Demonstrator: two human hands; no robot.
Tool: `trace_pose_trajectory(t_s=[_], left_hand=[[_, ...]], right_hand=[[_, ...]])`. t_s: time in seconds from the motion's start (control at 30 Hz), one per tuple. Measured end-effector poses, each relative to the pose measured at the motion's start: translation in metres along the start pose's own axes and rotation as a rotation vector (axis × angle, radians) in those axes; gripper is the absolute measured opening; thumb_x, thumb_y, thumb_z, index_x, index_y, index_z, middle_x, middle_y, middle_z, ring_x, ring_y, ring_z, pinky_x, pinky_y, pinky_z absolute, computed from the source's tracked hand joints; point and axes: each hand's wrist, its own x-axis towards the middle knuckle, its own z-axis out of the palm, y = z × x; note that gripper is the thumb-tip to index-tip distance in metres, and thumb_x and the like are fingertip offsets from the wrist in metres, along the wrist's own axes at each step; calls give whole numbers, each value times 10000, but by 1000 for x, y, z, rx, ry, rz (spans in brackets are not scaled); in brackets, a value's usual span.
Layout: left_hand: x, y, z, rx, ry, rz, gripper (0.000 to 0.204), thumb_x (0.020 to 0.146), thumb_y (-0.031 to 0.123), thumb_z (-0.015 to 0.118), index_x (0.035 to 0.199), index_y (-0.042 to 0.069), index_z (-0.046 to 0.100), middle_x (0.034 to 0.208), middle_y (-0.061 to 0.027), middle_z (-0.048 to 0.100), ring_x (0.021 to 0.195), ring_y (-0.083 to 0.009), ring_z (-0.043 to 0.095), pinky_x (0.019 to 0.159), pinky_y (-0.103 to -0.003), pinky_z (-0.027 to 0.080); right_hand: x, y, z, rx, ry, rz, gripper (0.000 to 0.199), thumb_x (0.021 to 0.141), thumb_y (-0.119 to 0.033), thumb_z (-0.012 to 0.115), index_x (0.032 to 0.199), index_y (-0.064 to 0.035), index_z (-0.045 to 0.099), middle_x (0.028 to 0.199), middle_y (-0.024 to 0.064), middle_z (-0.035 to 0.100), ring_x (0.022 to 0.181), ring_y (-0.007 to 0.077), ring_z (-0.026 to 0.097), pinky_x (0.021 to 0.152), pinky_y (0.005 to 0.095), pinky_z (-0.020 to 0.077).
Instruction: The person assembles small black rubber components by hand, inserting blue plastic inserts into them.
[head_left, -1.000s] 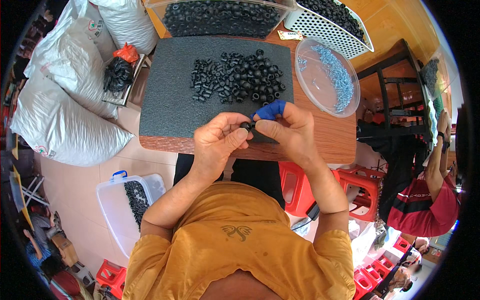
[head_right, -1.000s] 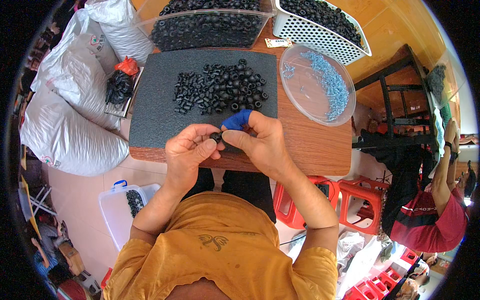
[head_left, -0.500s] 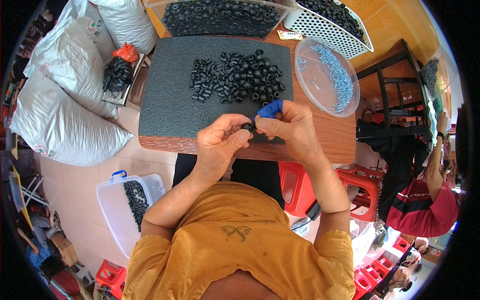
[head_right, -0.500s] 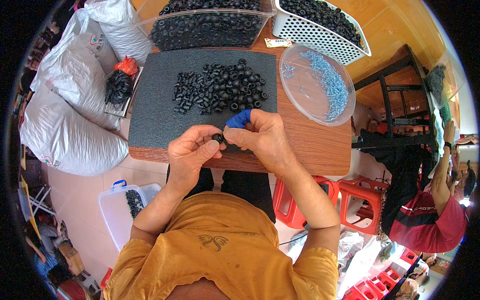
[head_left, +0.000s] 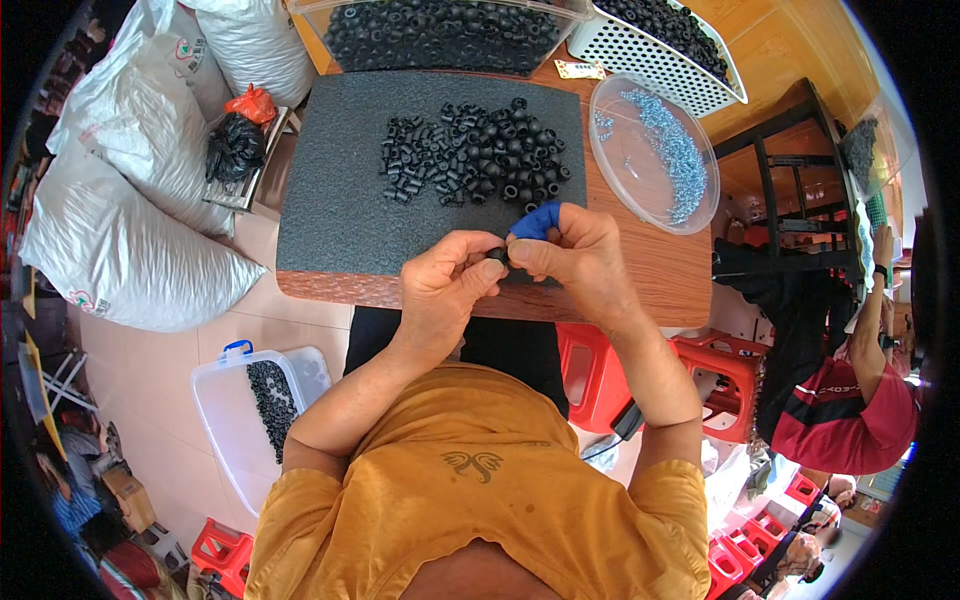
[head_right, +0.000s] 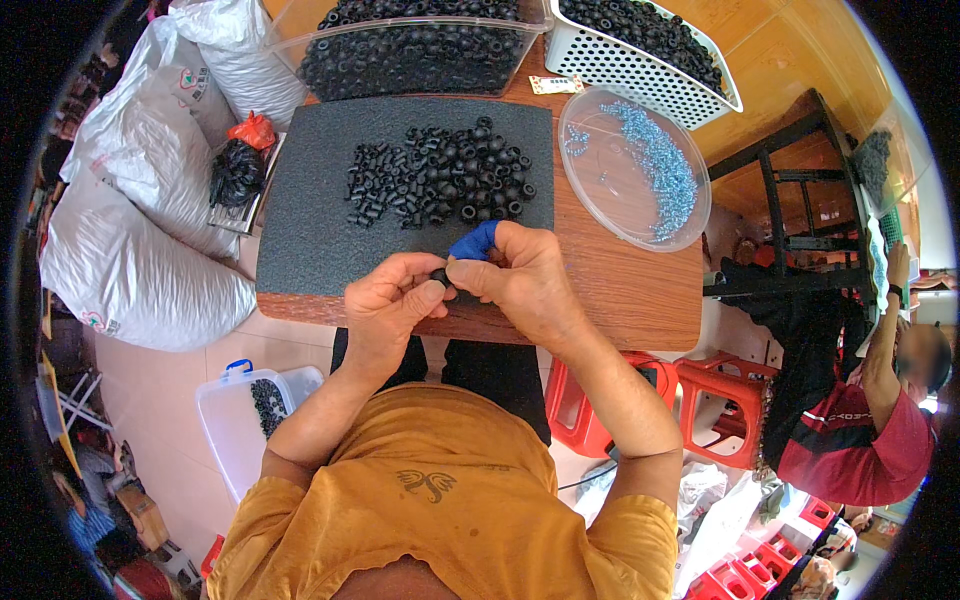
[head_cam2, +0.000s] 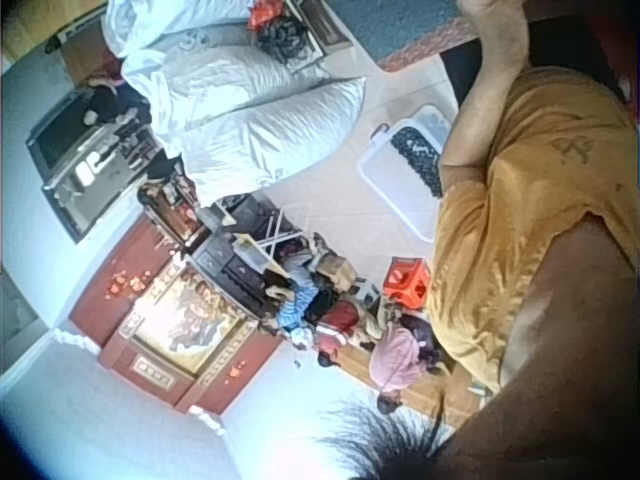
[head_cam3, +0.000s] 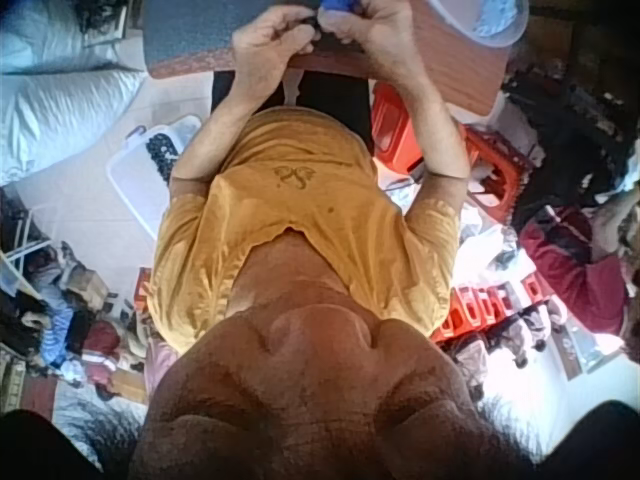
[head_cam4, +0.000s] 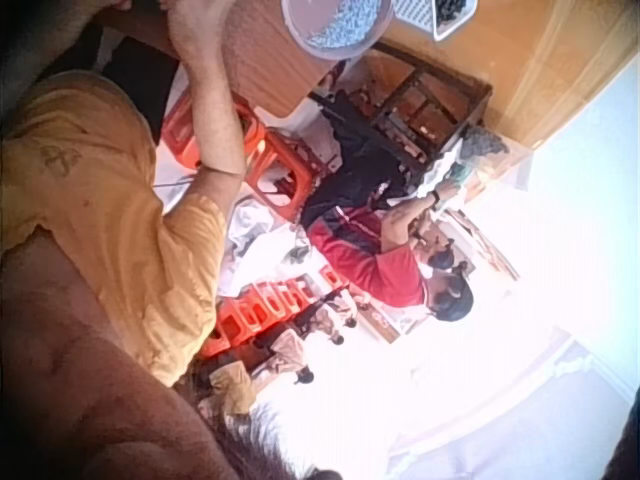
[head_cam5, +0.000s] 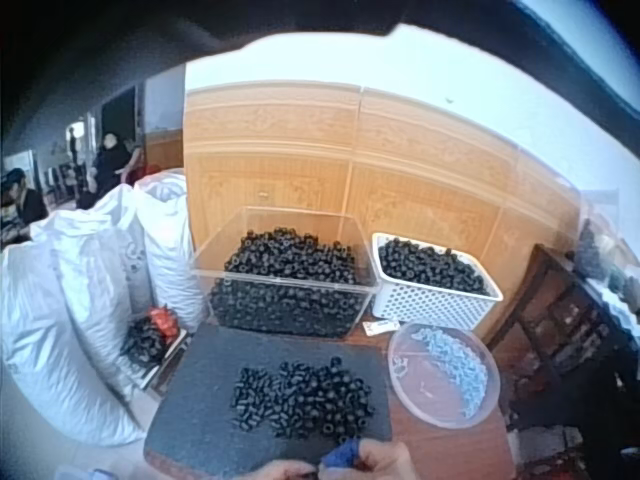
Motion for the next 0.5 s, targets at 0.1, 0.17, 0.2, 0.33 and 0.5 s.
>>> trace_pose_trajectory(t_s=[0.1,0.17,0.2,0.33,0.5], left_hand=[[0,2,1,-13,2,-1,181,846,60,579,1013,-9,572,807,-28,592,695,-56,526,618,-181,452],[0,3,1,-48,20,-46,176,846,60,577,1004,-16,571,804,-35,594,685,-60,526,610,-185,452],[0,3,1,-48,20,-46,176,846,60,577,1004,-16,571,804,-35,594,685,-60,526,610,-185,452],[4,4,0,-107,29,-82,162,844,38,560,991,-29,569,783,-58,606,649,-71,536,584,-193,457],[6,5,0,-150,46,-145,158,842,35,551,982,-34,569,763,-70,612,619,-77,541,551,-196,463]], right_hand=[[0,-1,2,-15,0,10,69,750,-36,652,762,11,603,683,42,612,589,65,535,513,203,417],[-1,-1,6,-27,46,-43,77,754,-40,651,771,15,601,691,37,614,598,65,538,533,213,432],[-1,0,7,-27,46,-43,77,754,-40,651,771,15,601,691,37,614,598,65,538,533,213,432],[-4,7,12,-244,142,-163,88,768,-49,640,798,17,590,693,48,606,641,91,551,554,244,441],[-5,17,16,-479,184,-495,47,771,-15,597,802,7,569,673,99,555,641,223,541,555,326,423]])
